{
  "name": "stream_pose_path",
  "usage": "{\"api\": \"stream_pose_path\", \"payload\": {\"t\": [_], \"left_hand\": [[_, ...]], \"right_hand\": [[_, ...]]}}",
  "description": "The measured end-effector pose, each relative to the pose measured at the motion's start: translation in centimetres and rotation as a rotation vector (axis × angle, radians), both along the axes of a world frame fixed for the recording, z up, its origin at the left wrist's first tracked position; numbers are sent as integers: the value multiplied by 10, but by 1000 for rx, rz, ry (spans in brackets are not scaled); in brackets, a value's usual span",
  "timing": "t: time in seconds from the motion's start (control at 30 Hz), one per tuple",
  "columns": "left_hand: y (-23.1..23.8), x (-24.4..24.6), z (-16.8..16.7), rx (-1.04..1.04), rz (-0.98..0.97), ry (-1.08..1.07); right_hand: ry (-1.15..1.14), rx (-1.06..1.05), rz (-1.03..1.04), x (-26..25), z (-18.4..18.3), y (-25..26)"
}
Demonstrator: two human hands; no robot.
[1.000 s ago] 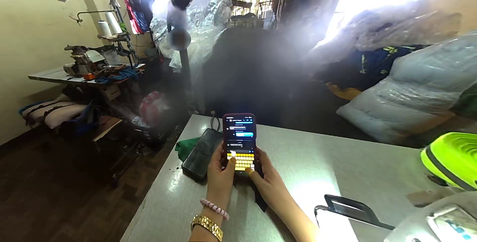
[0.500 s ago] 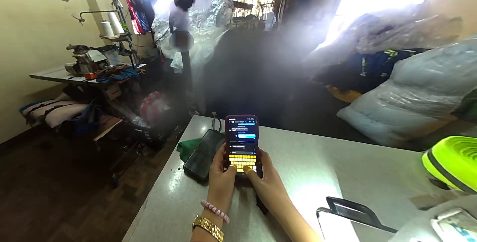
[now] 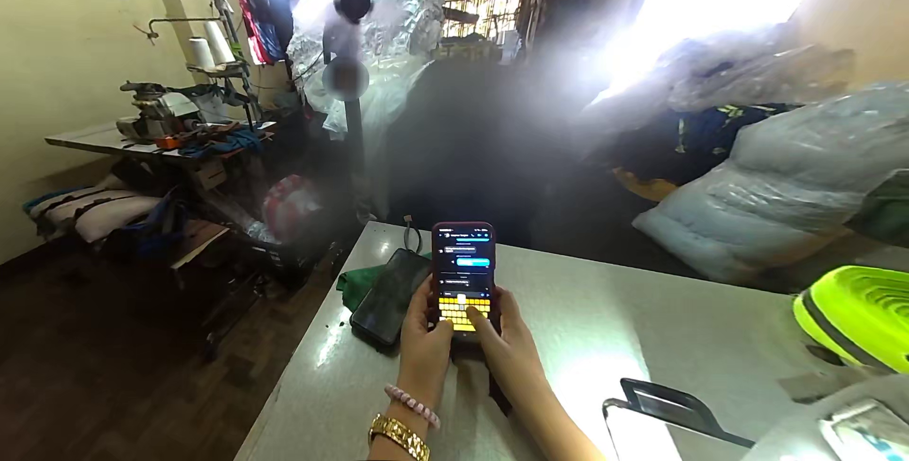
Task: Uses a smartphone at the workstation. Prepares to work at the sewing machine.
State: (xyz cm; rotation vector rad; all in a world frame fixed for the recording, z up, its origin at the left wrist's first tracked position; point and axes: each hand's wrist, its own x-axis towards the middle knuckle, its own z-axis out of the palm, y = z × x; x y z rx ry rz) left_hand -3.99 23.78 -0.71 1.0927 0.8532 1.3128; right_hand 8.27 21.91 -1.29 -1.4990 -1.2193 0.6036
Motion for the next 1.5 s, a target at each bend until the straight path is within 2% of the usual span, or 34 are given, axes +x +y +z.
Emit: {"api": "stream_pose_path", "payload": {"t": [0.13,0.5,0.87,1.1,1.5], "left_hand": [[1,-1,0,-7,-8,1],[1,-1,0,1,-7,-1],[1,-1,0,3,-9,-10],[1,-2,0,9,-12,-10],[0,-2,-1,6,-20,-14]], "right_hand": [[108,50,39,2,-2,1],[81,24,136,8,-5,-3],[19,18,37,0,-2,0],[154,95,100,6,-6,3],[57,28,67,5,-4,2]]}}
